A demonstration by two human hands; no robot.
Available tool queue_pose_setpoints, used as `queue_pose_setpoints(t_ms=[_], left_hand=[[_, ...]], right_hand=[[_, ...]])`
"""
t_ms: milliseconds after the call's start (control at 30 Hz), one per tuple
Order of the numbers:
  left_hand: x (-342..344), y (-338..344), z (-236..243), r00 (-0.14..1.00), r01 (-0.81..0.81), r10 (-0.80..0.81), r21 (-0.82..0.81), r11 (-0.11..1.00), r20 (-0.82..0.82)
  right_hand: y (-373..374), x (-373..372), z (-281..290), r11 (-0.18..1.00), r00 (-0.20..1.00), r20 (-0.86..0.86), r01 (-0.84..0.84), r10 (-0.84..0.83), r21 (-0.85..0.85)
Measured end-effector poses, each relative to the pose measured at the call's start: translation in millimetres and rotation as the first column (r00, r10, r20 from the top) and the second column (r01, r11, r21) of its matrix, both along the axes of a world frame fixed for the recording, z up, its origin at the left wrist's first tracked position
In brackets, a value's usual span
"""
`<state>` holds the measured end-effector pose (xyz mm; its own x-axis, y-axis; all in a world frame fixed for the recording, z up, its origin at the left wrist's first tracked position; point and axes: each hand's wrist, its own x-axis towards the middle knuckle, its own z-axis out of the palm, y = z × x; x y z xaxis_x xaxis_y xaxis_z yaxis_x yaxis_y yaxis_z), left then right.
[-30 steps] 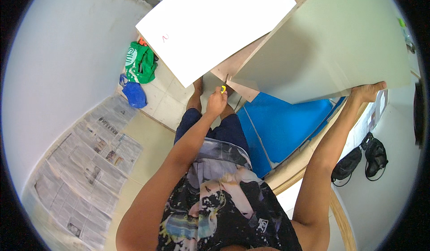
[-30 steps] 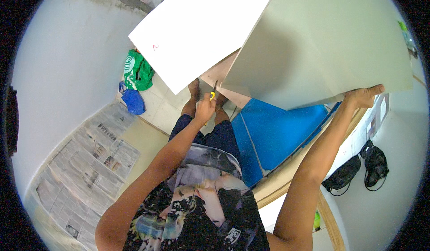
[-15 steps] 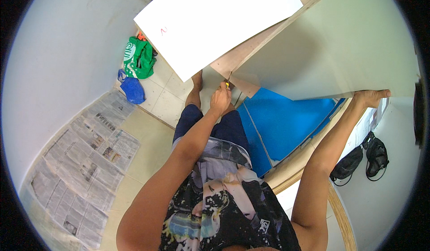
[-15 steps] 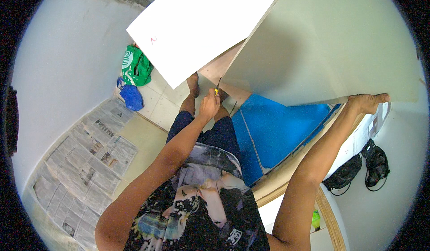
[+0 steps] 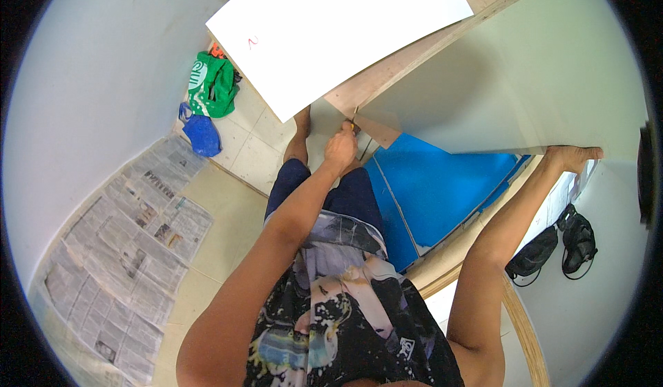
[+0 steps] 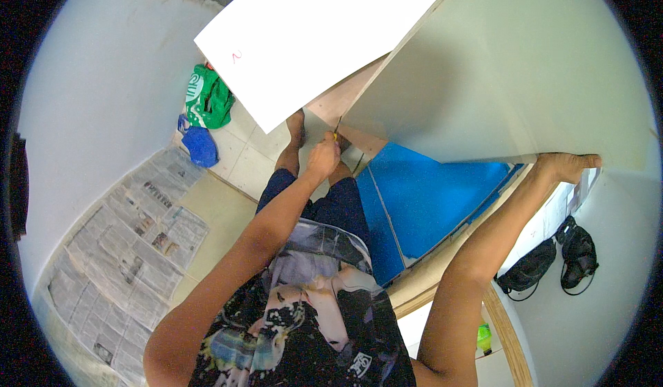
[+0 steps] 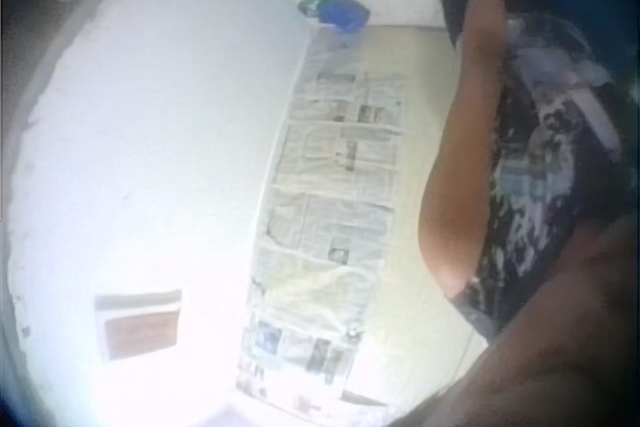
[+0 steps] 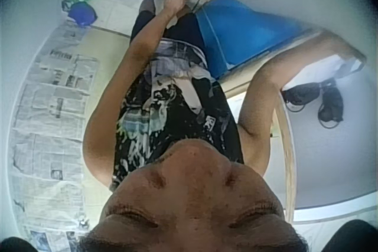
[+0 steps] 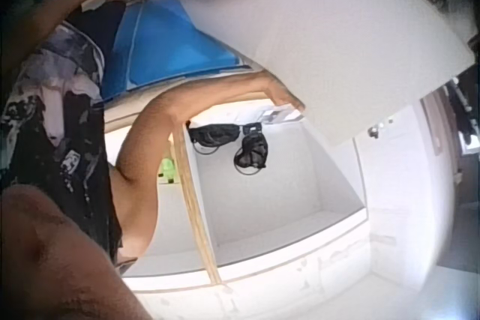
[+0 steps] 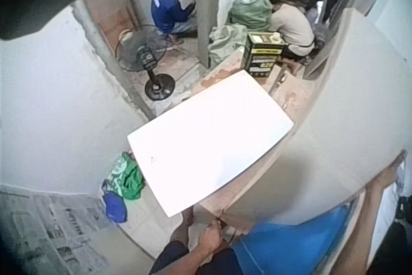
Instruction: The person uses a utility knife to score and snap a white board into smaller pieces. They then use a metal ruler to scrape and smooth the edges of the cut board. The person handles the board pieces, flipping them and placing them on the workbench.
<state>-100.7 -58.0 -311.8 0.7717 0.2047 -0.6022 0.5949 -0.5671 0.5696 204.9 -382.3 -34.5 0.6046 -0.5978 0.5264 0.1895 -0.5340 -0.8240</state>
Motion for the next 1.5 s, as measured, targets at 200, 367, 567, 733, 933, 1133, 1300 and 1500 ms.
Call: queue_pose_setpoints(t_ms=[200,367,567,733,933,1133,1300,1500], left_hand=[[-2,0,-6,0.998,0.037,-0.037,0.001,0.999,-0.055],[-3,-1,-5,0.993,0.040,-0.039,0.004,0.999,-0.110],[-12,2,-16,0.997,0.073,-0.072,0.029,0.997,-0.023],[-13,1,-13,0.995,0.099,-0.099,0.032,0.995,0.004],[-13,4,-7,0.992,0.101,-0.099,0.028,0.994,-0.082],[-18,4,-1,0.994,0.101,-0.100,0.042,0.994,-0.040],[-20,3,4,0.992,0.122,-0.120,0.061,0.991,-0.028],[-29,4,11,0.989,0.150,-0.149,0.065,0.987,-0.018]], right_hand=[[0,-8,1,0.994,0.995,-0.041,0.097,-0.096,0.041],[-9,-17,1,0.991,0.994,-0.014,0.105,-0.107,-0.086],[6,-29,7,0.989,0.988,-0.044,0.145,-0.146,-0.028],[-4,-29,6,0.986,0.987,-0.001,0.160,-0.160,0.049],[-8,-36,4,0.991,0.992,-0.003,0.126,-0.126,0.033],[-4,-37,12,0.961,0.988,-0.008,0.150,-0.152,0.233],[-6,-41,9,0.986,0.991,-0.006,0.134,-0.134,0.103],[11,-46,16,0.979,0.977,0.059,0.203,-0.204,0.026]])
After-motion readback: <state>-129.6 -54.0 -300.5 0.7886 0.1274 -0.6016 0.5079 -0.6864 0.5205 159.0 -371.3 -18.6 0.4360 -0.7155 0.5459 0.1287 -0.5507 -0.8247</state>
